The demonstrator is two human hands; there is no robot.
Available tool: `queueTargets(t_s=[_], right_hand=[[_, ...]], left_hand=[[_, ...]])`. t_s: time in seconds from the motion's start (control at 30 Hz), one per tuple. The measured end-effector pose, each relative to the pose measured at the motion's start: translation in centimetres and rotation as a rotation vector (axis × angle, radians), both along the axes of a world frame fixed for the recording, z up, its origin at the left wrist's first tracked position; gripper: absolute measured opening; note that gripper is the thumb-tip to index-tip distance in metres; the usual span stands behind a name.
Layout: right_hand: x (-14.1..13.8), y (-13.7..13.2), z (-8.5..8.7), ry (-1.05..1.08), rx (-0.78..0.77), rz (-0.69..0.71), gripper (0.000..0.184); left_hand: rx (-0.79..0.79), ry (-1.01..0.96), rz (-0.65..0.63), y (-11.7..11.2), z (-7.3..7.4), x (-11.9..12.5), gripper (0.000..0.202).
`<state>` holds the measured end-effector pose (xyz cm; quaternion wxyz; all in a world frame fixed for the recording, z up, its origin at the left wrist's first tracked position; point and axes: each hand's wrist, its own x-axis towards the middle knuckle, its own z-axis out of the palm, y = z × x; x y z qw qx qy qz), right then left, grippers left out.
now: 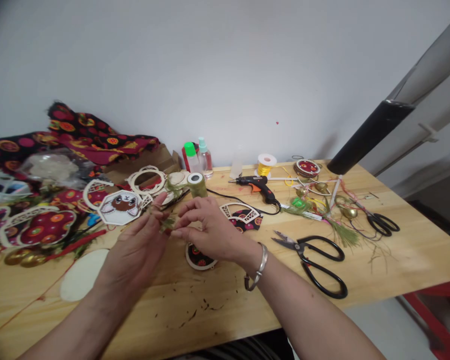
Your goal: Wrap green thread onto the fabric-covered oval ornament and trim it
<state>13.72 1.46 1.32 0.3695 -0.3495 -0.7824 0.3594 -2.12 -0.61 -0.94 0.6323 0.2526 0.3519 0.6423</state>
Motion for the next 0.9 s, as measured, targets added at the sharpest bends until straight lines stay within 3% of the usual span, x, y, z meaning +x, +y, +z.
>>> queueTargets(t_s=[0.13, 0.43, 0.57, 0.9], right_hand=[[1.0, 0.5, 0.8, -0.073, -0.030, -0.002, 0.007], [2.2, 1.2, 0.8, -0.034, -0.046, -0.009, 0.010], [2.5, 1.4, 0.9, -0.021, -0.045, -0.023, 0.009], [3.4, 1.7, 0.9, -0.062, 0.050, -0.106, 0.007]], left_hand=[[-0.004, 0.045, 0.045, 0.2, 0.2, -0.2, 0.003], [-0.101, 0.009, 0.099, 0.6, 0.7, -0.2, 0.020], [-0.106, 0.026, 0.137, 0.6, 0.8, -0.3, 0.018], [-0.223, -0.054, 0.178, 1.0, 1.2, -0.7, 0.015]])
